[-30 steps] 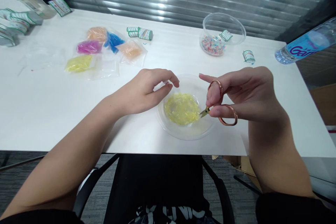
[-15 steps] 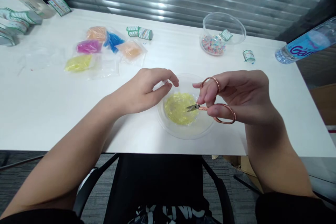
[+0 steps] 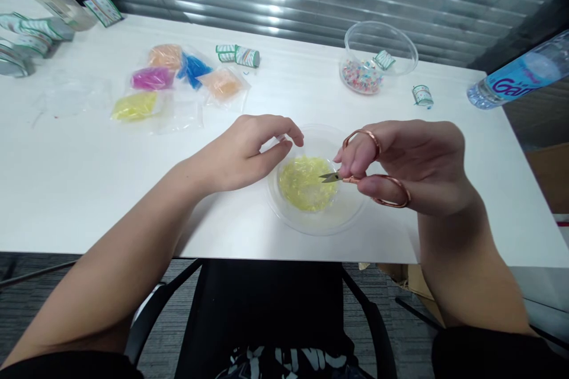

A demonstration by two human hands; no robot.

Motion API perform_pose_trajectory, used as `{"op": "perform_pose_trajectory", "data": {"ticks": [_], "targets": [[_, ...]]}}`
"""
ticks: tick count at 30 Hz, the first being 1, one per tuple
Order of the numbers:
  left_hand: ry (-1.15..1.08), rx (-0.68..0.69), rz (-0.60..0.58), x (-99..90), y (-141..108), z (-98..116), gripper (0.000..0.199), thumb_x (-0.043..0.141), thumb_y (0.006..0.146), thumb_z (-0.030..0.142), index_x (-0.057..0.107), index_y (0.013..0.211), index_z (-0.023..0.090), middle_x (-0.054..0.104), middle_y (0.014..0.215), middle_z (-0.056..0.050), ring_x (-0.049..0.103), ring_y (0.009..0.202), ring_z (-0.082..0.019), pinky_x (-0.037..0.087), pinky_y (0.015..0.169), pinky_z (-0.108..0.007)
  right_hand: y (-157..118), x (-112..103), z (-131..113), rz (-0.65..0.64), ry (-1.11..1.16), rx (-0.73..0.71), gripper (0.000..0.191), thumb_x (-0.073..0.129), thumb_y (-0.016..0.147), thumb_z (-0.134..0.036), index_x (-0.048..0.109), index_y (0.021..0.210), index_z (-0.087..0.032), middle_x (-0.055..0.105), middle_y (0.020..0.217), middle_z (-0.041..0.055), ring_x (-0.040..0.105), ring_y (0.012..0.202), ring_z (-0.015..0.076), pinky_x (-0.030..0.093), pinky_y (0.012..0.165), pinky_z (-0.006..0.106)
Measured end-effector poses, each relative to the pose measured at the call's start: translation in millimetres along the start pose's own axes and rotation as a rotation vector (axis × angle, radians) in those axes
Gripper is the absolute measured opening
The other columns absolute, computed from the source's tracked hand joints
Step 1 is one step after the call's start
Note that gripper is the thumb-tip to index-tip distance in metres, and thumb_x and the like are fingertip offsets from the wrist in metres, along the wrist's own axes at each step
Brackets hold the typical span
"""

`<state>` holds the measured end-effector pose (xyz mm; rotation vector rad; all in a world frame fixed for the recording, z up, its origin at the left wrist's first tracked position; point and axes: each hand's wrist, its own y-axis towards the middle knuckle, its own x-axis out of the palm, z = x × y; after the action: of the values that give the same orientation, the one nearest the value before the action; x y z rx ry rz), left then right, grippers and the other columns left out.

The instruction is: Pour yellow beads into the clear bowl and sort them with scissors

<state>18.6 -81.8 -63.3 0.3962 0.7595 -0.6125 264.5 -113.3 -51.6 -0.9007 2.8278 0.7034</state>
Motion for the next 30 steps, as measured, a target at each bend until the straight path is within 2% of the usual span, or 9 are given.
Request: {"op": "perform_pose_trajectory", "data": {"ticks": [3, 9, 13, 17, 25, 30], "targets": [[0.009, -0.001, 0.000, 0.0, 0.1, -0.4, 0.029, 0.043, 0.088, 0.024, 0.065, 0.107, 0.020, 0.069, 0.111, -0.003, 0.065, 0.102, -0.019, 0.049, 0.091, -0.032, -1.5, -2.1, -1.1, 0.019, 0.016, 0.012, 0.016, 0.073, 0.075, -0.009, 0.069, 0.088, -0.019, 0.065, 0.077, 0.0014, 0.062, 0.076, 0.0148, 0.055, 0.080, 0.035], [0.013, 0.004, 0.005, 0.0, -0.1, -0.1, 0.028, 0.043, 0.089, 0.023, 0.065, 0.106, 0.019, 0.069, 0.111, -0.003, 0.064, 0.102, -0.018, 0.049, 0.091, -0.031, 0.3, -0.7, 0.2, -0.149, 0.057, 0.007, 0.015, 0.073, 0.074, -0.009, 0.068, 0.086, -0.016, 0.066, 0.077, 0.0014, 0.064, 0.076, 0.0132, 0.055, 0.078, 0.031], [0.021, -0.001, -0.004, -0.5, 0.1, 0.2, 0.028, 0.043, 0.088, 0.023, 0.064, 0.106, 0.019, 0.069, 0.111, -0.003, 0.064, 0.102, -0.018, 0.049, 0.090, -0.031, 0.9, 0.9, 0.6, -0.177, 0.050, 0.046, 0.013, 0.072, 0.076, -0.010, 0.067, 0.086, -0.016, 0.065, 0.076, 0.0015, 0.063, 0.074, 0.0119, 0.054, 0.073, 0.027], [0.021, 0.008, -0.006, -0.8, 0.4, -0.2, 0.027, 0.043, 0.088, 0.023, 0.064, 0.105, 0.018, 0.069, 0.111, -0.003, 0.065, 0.102, -0.018, 0.049, 0.090, -0.031, 0.6, 1.3, 0.6, -0.140, 0.026, 0.074, 0.011, 0.073, 0.078, -0.014, 0.067, 0.087, -0.017, 0.065, 0.074, 0.0006, 0.062, 0.073, 0.0116, 0.054, 0.074, 0.028], [0.029, 0.006, -0.013, -1.2, 0.5, 0.1, 0.029, 0.043, 0.088, 0.023, 0.065, 0.106, 0.018, 0.069, 0.111, -0.004, 0.065, 0.102, -0.019, 0.049, 0.090, -0.031, 0.8, 1.6, 2.6, 0.009, -0.029, 0.109, 0.015, 0.076, 0.076, -0.018, 0.068, 0.086, -0.023, 0.063, 0.076, 0.0011, 0.062, 0.081, 0.0169, 0.055, 0.076, 0.032], [0.022, -0.002, -0.013, -0.9, 0.4, 0.1, 0.030, 0.043, 0.088, 0.023, 0.065, 0.107, 0.019, 0.069, 0.111, -0.004, 0.065, 0.101, -0.019, 0.050, 0.089, -0.031, -0.1, 3.1, 6.0, 0.032, -0.039, 0.125, 0.014, 0.077, 0.077, -0.023, 0.067, 0.086, -0.025, 0.063, 0.076, 0.0011, 0.062, 0.078, 0.0169, 0.056, 0.074, 0.032]]}}
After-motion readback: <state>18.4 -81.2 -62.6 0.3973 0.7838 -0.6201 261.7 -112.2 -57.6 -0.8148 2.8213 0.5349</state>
